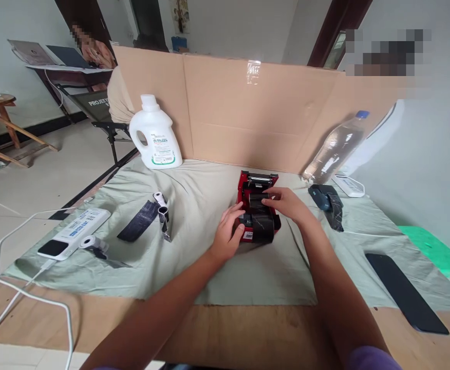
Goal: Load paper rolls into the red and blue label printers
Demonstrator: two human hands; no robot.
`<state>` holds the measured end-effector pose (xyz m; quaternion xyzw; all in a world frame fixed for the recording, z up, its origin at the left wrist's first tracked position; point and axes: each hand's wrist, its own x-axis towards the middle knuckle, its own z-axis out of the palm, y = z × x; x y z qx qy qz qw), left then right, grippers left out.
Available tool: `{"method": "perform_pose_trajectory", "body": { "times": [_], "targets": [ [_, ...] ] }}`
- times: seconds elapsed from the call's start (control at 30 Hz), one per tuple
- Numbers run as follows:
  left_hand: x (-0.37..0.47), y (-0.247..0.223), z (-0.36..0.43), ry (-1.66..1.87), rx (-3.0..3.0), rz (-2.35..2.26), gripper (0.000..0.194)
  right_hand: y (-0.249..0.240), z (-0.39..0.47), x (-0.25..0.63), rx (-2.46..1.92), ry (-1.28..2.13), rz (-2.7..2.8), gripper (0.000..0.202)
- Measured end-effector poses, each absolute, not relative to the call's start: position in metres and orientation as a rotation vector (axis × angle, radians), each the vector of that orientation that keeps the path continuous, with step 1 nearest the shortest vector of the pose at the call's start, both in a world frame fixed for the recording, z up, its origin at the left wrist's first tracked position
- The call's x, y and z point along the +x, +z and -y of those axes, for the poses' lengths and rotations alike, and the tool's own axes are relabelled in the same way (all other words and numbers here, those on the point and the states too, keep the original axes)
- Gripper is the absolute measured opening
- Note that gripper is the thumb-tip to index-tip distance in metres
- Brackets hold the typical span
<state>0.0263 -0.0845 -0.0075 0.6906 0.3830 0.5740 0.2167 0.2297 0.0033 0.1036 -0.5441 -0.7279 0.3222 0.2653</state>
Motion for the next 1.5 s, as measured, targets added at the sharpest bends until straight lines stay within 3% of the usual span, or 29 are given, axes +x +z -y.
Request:
{"method": "perform_pose_trajectory", "body": {
  "times": [0.13, 0.43, 0.67, 0.83, 1.07, 1.23, 1.5],
  "targets": [
    [0.025, -0.005, 0.088, 1.548, 2.187, -1.145, 0.035, 0.096, -0.001, 0.215, -1.639, 0.550, 2.194, 0.034],
    [0.027, -0.002, 0.091, 1.537, 2.365, -1.179, 0.035, 0.086, -0.005, 0.198, -1.870, 0.344, 2.426, 0.038],
    [0.029, -0.003, 0.090, 1.562, 2.398, -1.204, 0.033, 0.110, -0.007, 0.230, -1.605, 0.809, 2.165, 0.033],
    [0.029, -0.005, 0.089, 1.563, 2.393, -1.208, 0.035, 0.109, -0.020, 0.232, -1.435, 0.691, 1.526, 0.044],
    [0.030, -0.003, 0.091, 1.615, 2.411, -1.289, 0.034, 0.091, -0.010, 0.231, -1.256, 0.946, 1.588, 0.037],
    [0.030, -0.001, 0.091, 1.609, 2.406, -1.267, 0.035, 0.088, 0.004, 0.255, -1.261, 1.349, 1.816, 0.087],
    [0.028, 0.000, 0.087, 1.510, 2.348, -1.236, 0.049, 0.085, -0.002, 0.264, -1.263, 1.508, 1.768, 0.097]
  ]
}}
